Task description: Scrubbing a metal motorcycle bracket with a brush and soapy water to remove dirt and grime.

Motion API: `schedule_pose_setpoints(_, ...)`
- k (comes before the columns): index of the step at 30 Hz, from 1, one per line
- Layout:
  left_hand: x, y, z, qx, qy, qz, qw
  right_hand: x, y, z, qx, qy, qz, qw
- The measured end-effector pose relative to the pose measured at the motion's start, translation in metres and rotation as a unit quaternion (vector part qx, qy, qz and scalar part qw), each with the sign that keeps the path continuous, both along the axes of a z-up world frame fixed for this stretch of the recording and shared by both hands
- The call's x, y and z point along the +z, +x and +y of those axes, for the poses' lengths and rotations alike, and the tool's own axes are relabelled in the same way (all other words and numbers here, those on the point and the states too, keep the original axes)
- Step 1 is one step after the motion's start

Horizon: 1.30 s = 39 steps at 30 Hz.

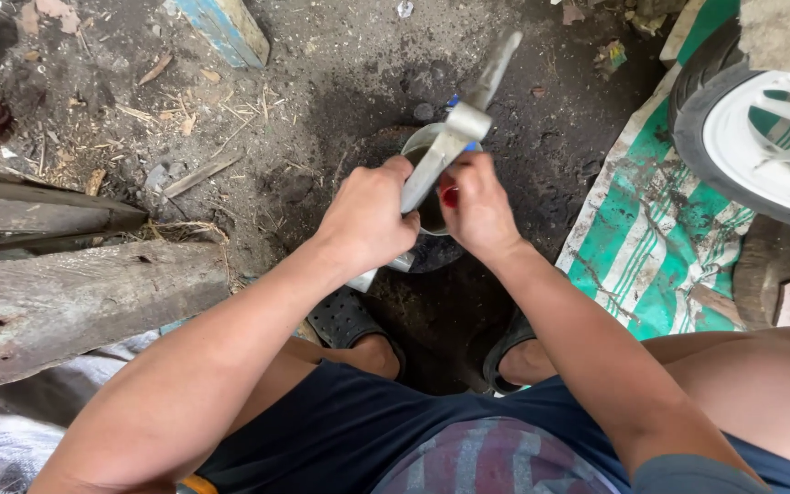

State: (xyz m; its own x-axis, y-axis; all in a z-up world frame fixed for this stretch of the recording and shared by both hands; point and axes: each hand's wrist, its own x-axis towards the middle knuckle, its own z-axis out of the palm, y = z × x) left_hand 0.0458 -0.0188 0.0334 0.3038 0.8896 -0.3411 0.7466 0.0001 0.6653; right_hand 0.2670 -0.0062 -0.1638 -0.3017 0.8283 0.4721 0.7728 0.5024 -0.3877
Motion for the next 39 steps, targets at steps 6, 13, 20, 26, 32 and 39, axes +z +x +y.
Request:
schedule_pose_setpoints(6,-0.039,-0.005,0.008,0.003,0.037,-0.039,0.999,0.046,-0.011,-0.007,-0.1,-0.228,-0.018,0.968)
schedule_pose_setpoints(13,-0.059,-0.045,0.015,-0.059,0.063,-0.041,0.995,0.025,0.019,-0.004,-0.068,-0.245,0.211,0.944)
schedule_pose_setpoints(20,-0.076,-0.051,0.024,-0.069,0.083,-0.08,0.991,0.025,0.001,-0.013,-0.019,-0.238,0.252,0.938)
schedule_pose_setpoints(26,-0.088,-0.051,0.029,-0.081,0.083,-0.099,0.988,0.059,-0.036,-0.032,-0.03,-0.244,0.259,0.934)
schedule_pose_setpoints(32,-0.083,-0.062,0.04,-0.058,0.087,-0.123,0.987,0.032,-0.015,-0.011,0.029,-0.193,0.286,0.938)
schedule_pose_setpoints(39,-0.085,-0.062,0.039,-0.06,0.071,-0.134,0.987,0.068,-0.028,-0.029,0.092,-0.178,0.265,0.943)
